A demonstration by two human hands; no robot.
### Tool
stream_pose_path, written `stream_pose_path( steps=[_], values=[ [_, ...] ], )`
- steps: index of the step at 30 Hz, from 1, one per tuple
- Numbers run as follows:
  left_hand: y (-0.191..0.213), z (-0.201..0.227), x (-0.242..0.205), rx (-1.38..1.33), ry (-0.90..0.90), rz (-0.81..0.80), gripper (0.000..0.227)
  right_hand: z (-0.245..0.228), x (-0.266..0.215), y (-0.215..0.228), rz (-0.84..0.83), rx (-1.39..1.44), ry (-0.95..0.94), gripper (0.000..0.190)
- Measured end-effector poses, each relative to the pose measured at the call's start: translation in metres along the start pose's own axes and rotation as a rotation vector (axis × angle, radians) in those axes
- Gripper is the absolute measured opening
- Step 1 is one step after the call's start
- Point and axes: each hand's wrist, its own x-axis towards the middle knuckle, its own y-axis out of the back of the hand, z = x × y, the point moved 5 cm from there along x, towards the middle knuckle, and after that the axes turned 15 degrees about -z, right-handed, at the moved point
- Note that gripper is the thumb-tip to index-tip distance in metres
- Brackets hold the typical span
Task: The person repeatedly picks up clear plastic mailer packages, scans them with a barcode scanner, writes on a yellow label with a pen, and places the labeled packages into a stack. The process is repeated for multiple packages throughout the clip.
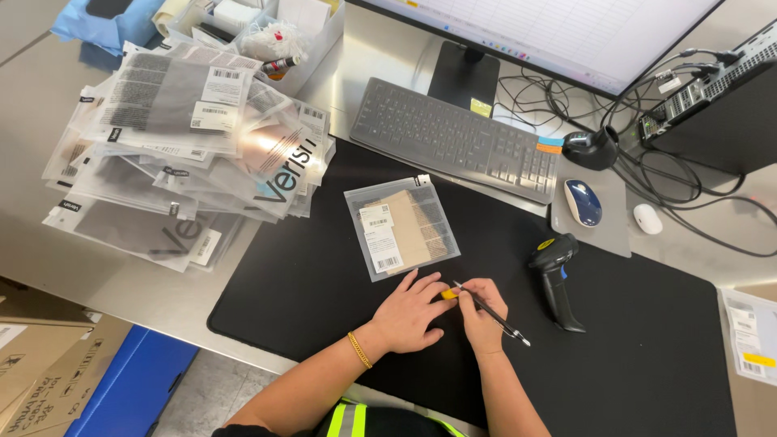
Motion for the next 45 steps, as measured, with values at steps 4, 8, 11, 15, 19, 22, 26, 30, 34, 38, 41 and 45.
stream_pose_path(
  steps=[4,8,11,15,19,22,26,30,34,38,41,45],
  values=[
    [0.002,-0.002,0.001,-0.006,-0.002,0.003,0.063,0.005,0.002,0.003,-0.062,0.091,0.140,0.011],
    [0.001,-0.001,0.001,-0.023,-0.002,-0.006,0.063,0.010,0.002,0.005,-0.138,0.037,0.098,0.010],
    [0.002,0.000,0.002,-0.022,0.000,-0.013,0.064,0.011,0.002,0.005,-0.136,0.037,0.055,0.008],
    [0.008,0.000,0.005,-0.008,-0.005,-0.011,0.063,0.010,0.012,0.008,-0.131,0.046,0.008,0.005],
    [-0.003,-0.001,0.002,0.005,-0.009,0.006,0.065,0.018,0.008,0.010,-0.172,0.082,0.034,0.009],
    [-0.005,-0.004,0.004,0.014,-0.004,0.015,0.062,0.020,0.012,0.012,-0.124,0.078,0.016,0.010],
    [-0.001,-0.003,0.003,0.016,-0.003,0.019,0.060,0.014,0.009,0.009,-0.116,0.058,0.006,0.011],
    [0.000,-0.002,0.003,0.035,-0.004,0.030,0.059,0.013,0.007,0.006,-0.145,0.014,0.032,0.009],
    [-0.001,-0.003,0.003,0.044,-0.002,0.016,0.060,0.016,0.008,0.007,-0.151,-0.059,0.038,0.011],
    [0.000,-0.002,0.004,0.037,0.001,0.002,0.061,0.018,0.007,0.009,-0.129,-0.023,0.014,0.010],
    [-0.001,-0.002,0.005,0.042,0.003,-0.012,0.060,0.016,0.007,0.008,-0.136,-0.046,0.008,0.012],
    [0.000,-0.003,0.004,0.028,0.008,-0.017,0.060,0.016,0.009,0.008,-0.105,-0.018,0.001,0.011]
  ],
)
